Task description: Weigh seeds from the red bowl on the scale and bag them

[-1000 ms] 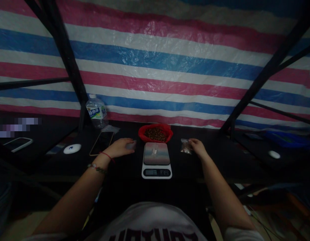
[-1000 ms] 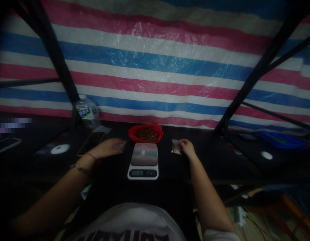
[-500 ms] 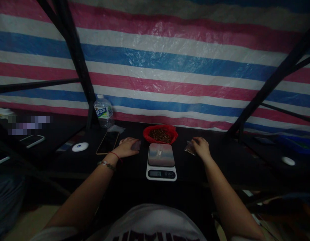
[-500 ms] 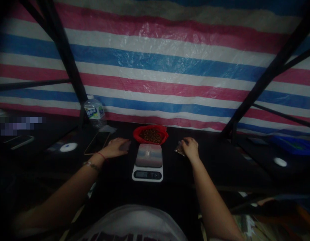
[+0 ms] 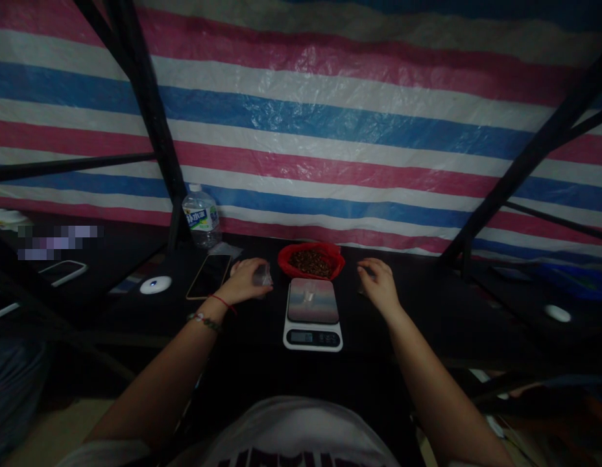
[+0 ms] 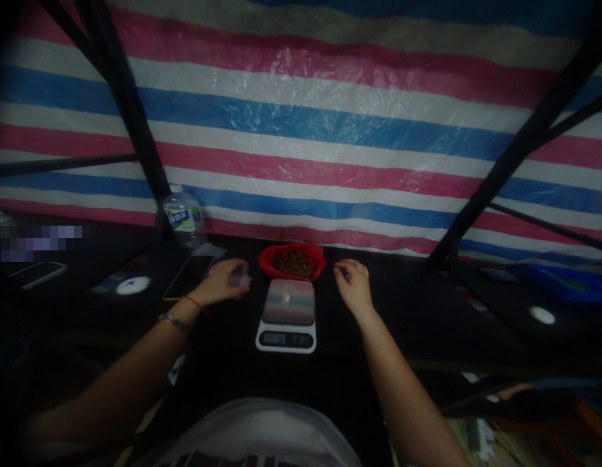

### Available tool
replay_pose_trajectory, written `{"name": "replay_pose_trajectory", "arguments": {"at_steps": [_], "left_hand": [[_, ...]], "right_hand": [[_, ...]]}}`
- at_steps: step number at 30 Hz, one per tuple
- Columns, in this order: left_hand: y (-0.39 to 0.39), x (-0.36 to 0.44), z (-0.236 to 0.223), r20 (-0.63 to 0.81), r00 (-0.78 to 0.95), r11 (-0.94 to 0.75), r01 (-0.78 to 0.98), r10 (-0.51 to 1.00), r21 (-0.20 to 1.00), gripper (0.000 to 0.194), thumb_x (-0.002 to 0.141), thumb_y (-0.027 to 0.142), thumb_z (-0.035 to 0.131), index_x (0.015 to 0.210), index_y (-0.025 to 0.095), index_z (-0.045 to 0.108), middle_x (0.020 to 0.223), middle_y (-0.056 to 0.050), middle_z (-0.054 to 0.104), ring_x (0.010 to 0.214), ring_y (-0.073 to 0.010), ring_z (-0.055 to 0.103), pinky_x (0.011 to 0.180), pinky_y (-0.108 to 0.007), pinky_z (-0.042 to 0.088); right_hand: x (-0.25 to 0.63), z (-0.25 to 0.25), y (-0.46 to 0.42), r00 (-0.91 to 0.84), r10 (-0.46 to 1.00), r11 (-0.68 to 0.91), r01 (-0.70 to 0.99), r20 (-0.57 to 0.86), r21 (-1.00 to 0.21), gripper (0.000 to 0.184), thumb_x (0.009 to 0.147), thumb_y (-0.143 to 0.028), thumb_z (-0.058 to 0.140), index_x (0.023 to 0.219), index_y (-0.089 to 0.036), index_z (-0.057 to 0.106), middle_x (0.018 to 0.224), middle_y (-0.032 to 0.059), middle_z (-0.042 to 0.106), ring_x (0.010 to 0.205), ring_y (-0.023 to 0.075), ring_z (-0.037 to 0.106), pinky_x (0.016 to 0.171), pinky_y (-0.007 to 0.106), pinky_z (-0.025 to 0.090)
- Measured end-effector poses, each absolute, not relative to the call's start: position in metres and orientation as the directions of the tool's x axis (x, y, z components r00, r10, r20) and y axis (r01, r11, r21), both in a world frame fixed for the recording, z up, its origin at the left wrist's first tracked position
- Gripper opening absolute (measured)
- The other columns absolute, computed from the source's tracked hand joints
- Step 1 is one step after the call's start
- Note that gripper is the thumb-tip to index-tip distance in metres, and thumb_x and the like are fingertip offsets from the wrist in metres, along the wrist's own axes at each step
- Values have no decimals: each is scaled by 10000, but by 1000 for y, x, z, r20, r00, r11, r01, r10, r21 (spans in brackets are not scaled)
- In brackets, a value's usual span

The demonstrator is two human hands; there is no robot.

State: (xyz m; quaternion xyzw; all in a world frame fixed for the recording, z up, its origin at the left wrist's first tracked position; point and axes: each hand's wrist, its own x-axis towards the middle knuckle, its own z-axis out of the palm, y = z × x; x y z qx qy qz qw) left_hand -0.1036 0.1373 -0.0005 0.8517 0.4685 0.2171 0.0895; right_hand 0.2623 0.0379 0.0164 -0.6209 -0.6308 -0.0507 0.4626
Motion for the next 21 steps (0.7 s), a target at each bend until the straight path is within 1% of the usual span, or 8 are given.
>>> {"name": "replay_pose_trajectory", "arguments": {"at_steps": [3,5,8,11,14,17,19,21], "left_hand": [[119,-98,28,441,443,-604,717,780,349,706,657,540,664,1243,175,518,1259,-112,564,1178,-316,488,1048,-448,305],[99,-89,46,504,509,-696,650,698,306,732,649,549,664,1256,171,506,1246,-118,570,1167,-328,492,1066,-474,270],[64,-69,62,539,623,-812,533,566,237,743,653,560,658,1268,178,493,1259,-121,564,1170,-323,493,1110,-503,165],[36,-49,62,507,712,-870,447,486,207,692,668,522,667,1258,199,502,1227,-107,590,1153,-301,503,1113,-500,142],[25,-39,55,502,744,-896,400,441,194,650,683,500,669,1242,208,513,1212,-99,605,1137,-292,508,1105,-499,152],[25,-39,51,555,713,-895,419,429,153,693,686,534,669,1276,215,495,1294,-114,558,1206,-309,454,1104,-502,151],[25,-41,52,614,659,-879,459,434,129,724,675,565,672,1288,224,495,1358,-125,506,1268,-337,390,1099,-516,152],[23,-42,53,657,616,-873,466,435,142,658,685,563,666,1237,229,540,1315,-128,538,1247,-338,413,1068,-510,216]], "right_hand": [[231,36,20,77,815,356,716,574,-601,246,872,-371,513,891,-195,684,938,80,664,901,214,599,821,350,456],[207,46,6,-3,872,386,619,490,-684,246,876,-382,525,871,-192,681,858,57,671,828,192,609,761,313,464],[174,52,-12,-131,912,399,493,388,-773,248,870,-387,544,824,-182,675,794,38,666,733,162,602,675,269,458],[154,50,-22,-227,919,393,437,323,-809,193,836,-343,593,809,-174,683,743,16,656,666,134,572,620,238,432],[150,46,-24,-251,933,343,397,259,-851,193,820,-313,597,724,-164,674,644,-6,610,596,115,523,568,221,399],[158,46,-21,-282,941,285,354,189,-891,211,814,-320,598,688,-160,652,609,-15,580,562,107,492,544,217,388],[163,47,-19,-231,952,274,360,199,-892,231,804,-329,606,649,-158,614,586,-21,545,541,100,462,527,214,372],[166,49,-18,-137,955,297,381,264,-876,245,795,-331,610,624,-160,573,589,-25,521,547,98,444,529,215,362]]}}
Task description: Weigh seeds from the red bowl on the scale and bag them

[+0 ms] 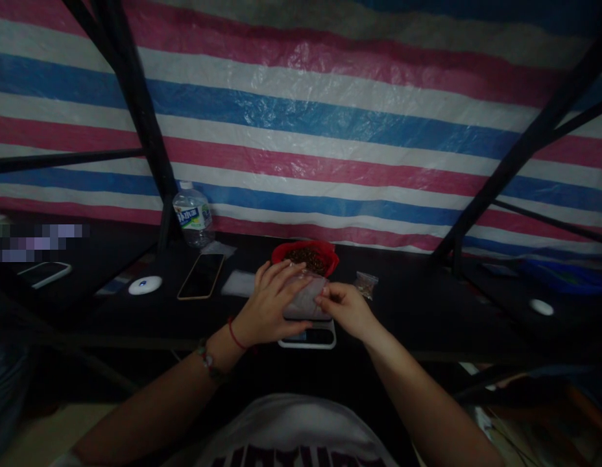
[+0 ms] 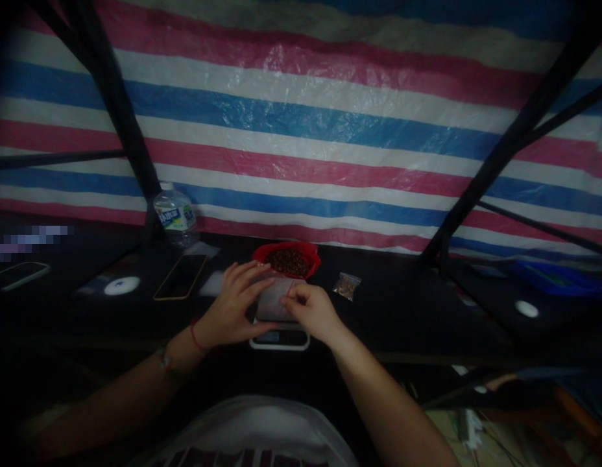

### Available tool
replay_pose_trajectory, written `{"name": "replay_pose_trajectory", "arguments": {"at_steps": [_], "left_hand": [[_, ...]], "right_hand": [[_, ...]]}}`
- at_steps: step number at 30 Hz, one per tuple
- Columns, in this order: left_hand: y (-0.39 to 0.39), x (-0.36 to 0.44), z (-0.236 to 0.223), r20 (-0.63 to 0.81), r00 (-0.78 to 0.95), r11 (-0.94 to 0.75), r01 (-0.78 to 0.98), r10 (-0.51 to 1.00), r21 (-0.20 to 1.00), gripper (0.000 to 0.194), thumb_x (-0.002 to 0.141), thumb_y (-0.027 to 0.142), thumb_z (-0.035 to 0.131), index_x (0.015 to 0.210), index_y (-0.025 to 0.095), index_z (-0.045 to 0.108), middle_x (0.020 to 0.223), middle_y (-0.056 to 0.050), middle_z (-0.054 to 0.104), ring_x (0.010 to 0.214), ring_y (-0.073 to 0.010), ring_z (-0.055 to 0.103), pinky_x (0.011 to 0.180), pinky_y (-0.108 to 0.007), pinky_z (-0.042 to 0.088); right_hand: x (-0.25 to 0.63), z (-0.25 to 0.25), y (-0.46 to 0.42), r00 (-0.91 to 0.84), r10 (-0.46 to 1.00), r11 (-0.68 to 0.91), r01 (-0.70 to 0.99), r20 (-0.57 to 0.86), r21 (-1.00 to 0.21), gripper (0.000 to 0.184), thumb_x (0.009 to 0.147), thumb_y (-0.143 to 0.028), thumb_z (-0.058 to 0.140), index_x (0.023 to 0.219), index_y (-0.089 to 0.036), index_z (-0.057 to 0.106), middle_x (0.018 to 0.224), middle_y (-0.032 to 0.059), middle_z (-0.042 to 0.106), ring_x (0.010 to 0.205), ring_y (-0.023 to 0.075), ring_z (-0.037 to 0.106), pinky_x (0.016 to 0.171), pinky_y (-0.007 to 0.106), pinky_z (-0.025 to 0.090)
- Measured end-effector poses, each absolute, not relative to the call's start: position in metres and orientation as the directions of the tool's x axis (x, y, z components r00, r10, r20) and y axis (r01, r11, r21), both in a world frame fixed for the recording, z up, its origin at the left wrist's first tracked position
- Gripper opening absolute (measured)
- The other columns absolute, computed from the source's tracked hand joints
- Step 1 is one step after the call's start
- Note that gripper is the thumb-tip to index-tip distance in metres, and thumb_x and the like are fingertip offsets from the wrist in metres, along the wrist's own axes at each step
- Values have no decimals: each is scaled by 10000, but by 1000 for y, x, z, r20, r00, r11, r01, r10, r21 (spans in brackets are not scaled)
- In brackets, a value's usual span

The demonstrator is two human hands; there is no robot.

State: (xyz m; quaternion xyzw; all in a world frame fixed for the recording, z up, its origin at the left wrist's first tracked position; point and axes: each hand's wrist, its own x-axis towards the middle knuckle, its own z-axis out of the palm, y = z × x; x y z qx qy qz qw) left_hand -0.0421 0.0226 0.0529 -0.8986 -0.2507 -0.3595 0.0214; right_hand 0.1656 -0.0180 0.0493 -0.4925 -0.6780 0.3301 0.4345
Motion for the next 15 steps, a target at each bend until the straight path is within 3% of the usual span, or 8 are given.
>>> {"name": "replay_pose_trajectory", "arguments": {"at_steps": [3,6,10,15], "left_hand": [[17,-40,53,629,652,-902,374,422,217,427,745,506,633,1052,210,622,1002,-99,663,983,-258,577,910,-417,383],[12,-33,51,581,687,-898,308,438,313,320,786,486,615,892,185,632,768,-50,650,749,-185,593,741,-326,419],[11,-27,49,513,693,-848,292,506,443,195,808,342,604,709,175,594,639,-6,606,638,-133,561,627,-257,388],[12,-32,53,361,792,-742,165,492,650,149,794,253,575,683,154,586,623,18,591,576,-90,524,556,-200,376]], "right_hand": [[162,53,-20,-93,935,349,404,342,-846,261,799,-339,605,612,-167,543,600,-22,510,567,102,438,539,219,359],[155,56,-26,-130,932,360,422,337,-832,262,802,-340,612,608,-172,558,577,-21,515,550,102,435,516,216,338],[149,59,-31,-207,936,345,395,284,-851,272,780,-335,651,579,-168,577,562,-25,529,539,94,452,511,207,337],[152,60,-32,-325,927,293,316,188,-902,284,768,-384,674,606,-159,612,577,-18,566,545,96,479,517,204,362]]}}
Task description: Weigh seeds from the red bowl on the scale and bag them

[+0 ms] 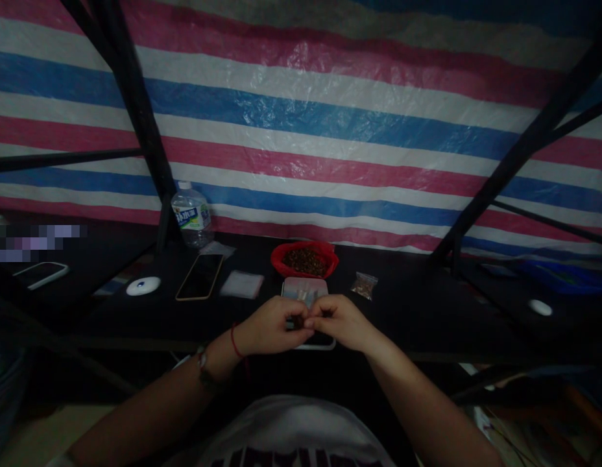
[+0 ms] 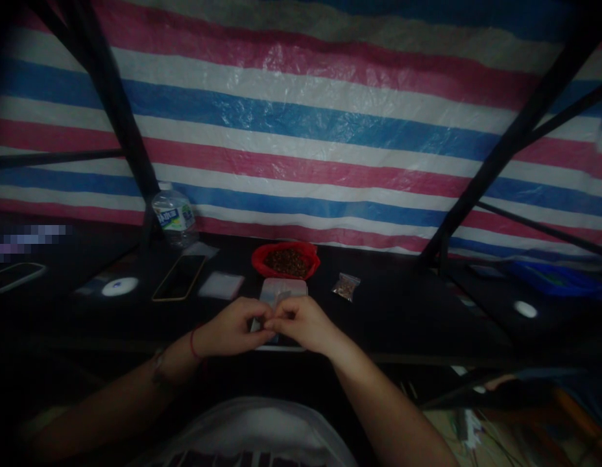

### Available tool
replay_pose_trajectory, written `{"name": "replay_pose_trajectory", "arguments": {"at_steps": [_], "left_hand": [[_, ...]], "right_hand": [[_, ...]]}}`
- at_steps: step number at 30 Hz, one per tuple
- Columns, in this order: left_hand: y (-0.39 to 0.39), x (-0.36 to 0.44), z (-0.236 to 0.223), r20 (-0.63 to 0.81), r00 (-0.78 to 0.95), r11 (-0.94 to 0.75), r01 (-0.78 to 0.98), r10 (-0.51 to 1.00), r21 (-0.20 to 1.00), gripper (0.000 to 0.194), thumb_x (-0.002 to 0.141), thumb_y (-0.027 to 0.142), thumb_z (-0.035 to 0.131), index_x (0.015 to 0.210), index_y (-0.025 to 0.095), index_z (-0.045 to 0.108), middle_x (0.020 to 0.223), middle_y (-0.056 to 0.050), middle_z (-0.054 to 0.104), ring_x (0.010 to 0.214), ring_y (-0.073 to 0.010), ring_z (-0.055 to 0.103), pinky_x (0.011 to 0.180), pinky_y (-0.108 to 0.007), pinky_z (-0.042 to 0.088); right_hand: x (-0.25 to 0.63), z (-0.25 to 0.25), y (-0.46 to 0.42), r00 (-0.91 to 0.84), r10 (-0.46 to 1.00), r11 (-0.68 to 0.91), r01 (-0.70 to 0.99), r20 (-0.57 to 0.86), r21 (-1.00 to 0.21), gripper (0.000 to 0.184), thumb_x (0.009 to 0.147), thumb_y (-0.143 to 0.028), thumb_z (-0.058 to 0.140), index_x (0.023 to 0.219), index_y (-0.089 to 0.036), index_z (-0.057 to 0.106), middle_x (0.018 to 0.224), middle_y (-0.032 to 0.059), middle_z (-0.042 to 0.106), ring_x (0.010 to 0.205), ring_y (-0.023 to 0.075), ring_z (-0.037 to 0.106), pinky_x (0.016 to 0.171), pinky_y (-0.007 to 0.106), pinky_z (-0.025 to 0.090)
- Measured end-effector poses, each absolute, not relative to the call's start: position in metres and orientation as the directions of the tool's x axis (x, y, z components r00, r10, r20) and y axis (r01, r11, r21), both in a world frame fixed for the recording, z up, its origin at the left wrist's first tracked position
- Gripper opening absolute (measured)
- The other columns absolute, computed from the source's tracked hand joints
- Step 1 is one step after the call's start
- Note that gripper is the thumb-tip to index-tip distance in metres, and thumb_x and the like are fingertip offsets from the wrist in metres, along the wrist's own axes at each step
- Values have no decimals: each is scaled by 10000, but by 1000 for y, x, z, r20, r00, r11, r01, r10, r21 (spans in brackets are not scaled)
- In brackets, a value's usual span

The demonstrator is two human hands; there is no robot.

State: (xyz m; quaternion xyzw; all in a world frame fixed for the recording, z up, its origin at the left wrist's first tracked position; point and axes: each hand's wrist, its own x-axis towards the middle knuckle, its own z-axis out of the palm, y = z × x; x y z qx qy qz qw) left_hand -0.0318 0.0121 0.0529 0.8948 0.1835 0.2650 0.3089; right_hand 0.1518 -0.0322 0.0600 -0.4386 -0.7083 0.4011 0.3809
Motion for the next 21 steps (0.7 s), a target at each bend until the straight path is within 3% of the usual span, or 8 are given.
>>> {"name": "replay_pose_trajectory", "arguments": {"at_steps": [3,7,13,16,18,21], "left_hand": [[13,-36,56,313,830,-669,94,461,737,200,838,260,528,711,141,627,643,4,620,584,-87,526,568,-188,393],[14,-36,56,294,827,-644,104,480,758,307,882,295,478,674,134,635,596,3,599,535,-78,480,526,-181,363],[15,-31,52,385,639,-664,271,665,697,243,754,181,483,520,142,535,477,36,445,484,-78,409,481,-198,280],[16,-30,52,378,558,-627,361,738,690,200,709,149,462,543,143,571,494,30,480,496,-86,436,491,-208,283],[16,-29,52,374,541,-620,397,753,677,198,708,155,470,538,149,569,494,28,494,494,-89,445,490,-213,284],[13,-28,51,390,528,-635,434,754,639,190,721,160,483,552,159,570,502,26,520,494,-93,471,492,-219,292]], "right_hand": [[153,60,-34,-366,913,302,307,181,-903,309,786,-427,657,642,-154,632,597,-11,584,552,96,480,521,204,370],[152,62,-36,-382,905,333,365,186,-869,309,823,-406,616,644,-156,594,568,-35,507,529,83,426,491,192,330],[154,68,-36,-345,901,416,522,261,-745,275,835,-232,530,572,-173,472,553,-45,432,523,82,388,493,204,292],[155,66,-33,-226,898,434,603,378,-669,257,744,-131,542,532,-187,407,544,-42,419,526,92,405,495,213,302],[152,62,-31,-142,848,470,647,511,-600,179,704,-90,541,582,-193,458,614,-19,478,600,118,476,544,223,372],[146,56,-32,-138,750,530,710,647,-463,134,751,-81,519,747,-196,588,848,52,583,787,165,570,676,265,474]]}}
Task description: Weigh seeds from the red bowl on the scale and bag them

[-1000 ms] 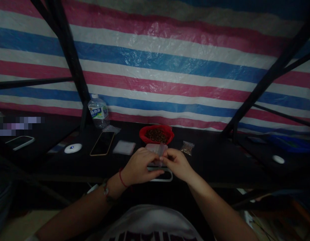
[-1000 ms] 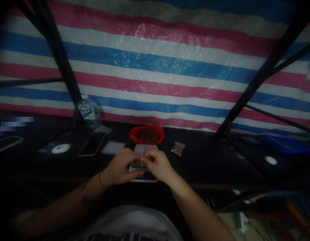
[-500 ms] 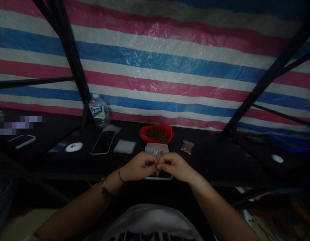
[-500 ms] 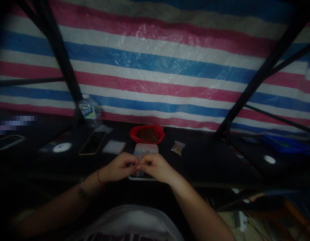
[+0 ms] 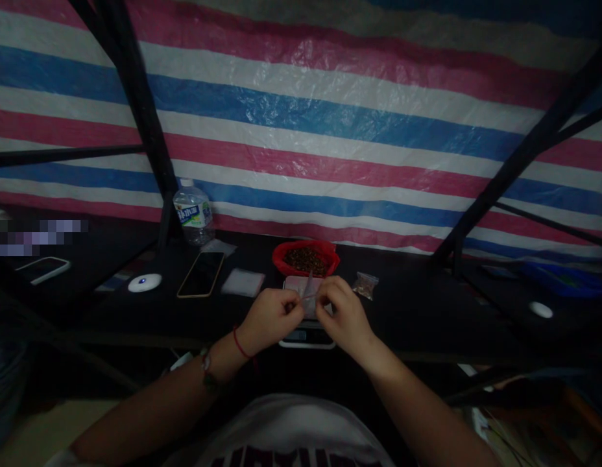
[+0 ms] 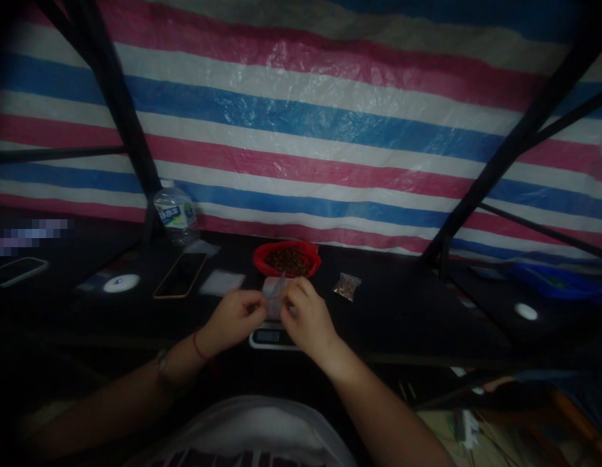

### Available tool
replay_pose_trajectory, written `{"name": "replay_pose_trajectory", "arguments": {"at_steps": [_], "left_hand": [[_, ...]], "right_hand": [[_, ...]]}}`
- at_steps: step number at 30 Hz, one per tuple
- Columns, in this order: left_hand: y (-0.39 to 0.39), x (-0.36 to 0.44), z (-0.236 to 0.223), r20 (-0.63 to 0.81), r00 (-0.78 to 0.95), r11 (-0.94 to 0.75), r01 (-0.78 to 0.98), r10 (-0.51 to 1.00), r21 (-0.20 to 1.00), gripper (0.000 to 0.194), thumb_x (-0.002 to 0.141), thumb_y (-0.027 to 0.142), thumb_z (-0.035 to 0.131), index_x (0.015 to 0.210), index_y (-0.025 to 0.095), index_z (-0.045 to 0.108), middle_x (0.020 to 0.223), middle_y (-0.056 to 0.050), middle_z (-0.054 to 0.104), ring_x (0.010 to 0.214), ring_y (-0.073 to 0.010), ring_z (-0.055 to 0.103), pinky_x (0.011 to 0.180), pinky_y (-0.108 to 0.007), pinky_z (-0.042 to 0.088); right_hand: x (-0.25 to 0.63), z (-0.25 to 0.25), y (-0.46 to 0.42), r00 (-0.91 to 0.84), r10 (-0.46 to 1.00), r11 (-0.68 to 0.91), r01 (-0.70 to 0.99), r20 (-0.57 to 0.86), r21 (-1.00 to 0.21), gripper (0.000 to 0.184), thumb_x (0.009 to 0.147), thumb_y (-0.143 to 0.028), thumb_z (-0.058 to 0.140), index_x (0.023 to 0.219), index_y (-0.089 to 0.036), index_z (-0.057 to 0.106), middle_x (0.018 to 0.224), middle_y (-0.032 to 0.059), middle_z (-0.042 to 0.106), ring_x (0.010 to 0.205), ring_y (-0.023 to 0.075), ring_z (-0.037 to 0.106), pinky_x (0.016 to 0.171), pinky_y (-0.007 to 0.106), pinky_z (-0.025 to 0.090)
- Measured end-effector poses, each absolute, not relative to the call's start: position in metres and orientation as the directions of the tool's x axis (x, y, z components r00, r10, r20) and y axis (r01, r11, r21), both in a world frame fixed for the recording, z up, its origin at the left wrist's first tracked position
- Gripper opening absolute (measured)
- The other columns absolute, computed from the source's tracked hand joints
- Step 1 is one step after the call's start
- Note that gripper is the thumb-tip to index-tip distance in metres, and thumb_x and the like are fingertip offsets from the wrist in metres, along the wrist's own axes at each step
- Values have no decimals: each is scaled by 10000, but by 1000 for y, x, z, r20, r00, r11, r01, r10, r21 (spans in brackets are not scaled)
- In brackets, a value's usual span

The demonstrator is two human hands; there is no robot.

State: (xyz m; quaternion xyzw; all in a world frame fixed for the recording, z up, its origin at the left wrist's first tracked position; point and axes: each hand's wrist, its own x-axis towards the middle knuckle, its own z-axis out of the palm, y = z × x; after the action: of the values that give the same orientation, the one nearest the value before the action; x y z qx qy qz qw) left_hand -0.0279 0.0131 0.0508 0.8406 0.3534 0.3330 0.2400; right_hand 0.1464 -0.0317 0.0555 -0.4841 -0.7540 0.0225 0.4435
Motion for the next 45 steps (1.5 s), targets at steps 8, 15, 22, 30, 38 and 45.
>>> {"name": "replay_pose_trajectory", "arguments": {"at_steps": [8,15,22,30,38,45], "left_hand": [[3,-24,47,507,633,-811,466,585,355,239,828,227,500,595,179,523,550,1,570,540,-126,523,569,-273,343],[6,-34,55,640,671,-927,292,375,237,191,830,360,560,870,178,605,895,-71,662,878,-205,596,803,-343,427],[21,-38,58,520,759,-919,346,392,188,581,711,379,665,1241,207,498,1224,-94,594,1137,-268,526,1061,-458,301],[54,-53,49,517,656,-833,480,550,276,493,717,351,635,1162,163,536,1150,-115,623,1051,-266,581,917,-392,450],[85,-60,32,430,624,-755,486,653,440,175,805,240,495,954,186,569,914,-37,656,825,-173,616,744,-281,474],[82,-45,19,395,660,-764,482,638,429,305,726,263,617,1018,180,580,946,-57,648,874,-203,605,777,-303,468]], "right_hand": [[143,49,-36,-239,766,530,760,597,-375,241,874,-155,508,1005,-215,701,1114,95,649,967,191,635,848,327,532],[146,50,-30,-223,830,502,699,512,-510,197,778,-95,611,919,-193,705,976,76,691,927,192,642,852,331,519],[139,50,-30,-251,865,486,636,435,-599,211,715,-130,693,915,-194,699,974,57,672,950,199,615,872,337,486],[170,41,-1,-60,842,463,590,536,-662,169,889,-217,494,875,-191,661,892,51,652,887,168,602,812,303,475],[212,15,76,-105,881,371,760,462,-534,299,840,-124,479,1056,-189,675,1070,73,679,1032,185,600,952,350,443],[193,22,153,-346,938,338,924,-13,-179,431,824,-290,584,1246,-207,608,1304,119,571,1143,256,568,977,331,420]]}}
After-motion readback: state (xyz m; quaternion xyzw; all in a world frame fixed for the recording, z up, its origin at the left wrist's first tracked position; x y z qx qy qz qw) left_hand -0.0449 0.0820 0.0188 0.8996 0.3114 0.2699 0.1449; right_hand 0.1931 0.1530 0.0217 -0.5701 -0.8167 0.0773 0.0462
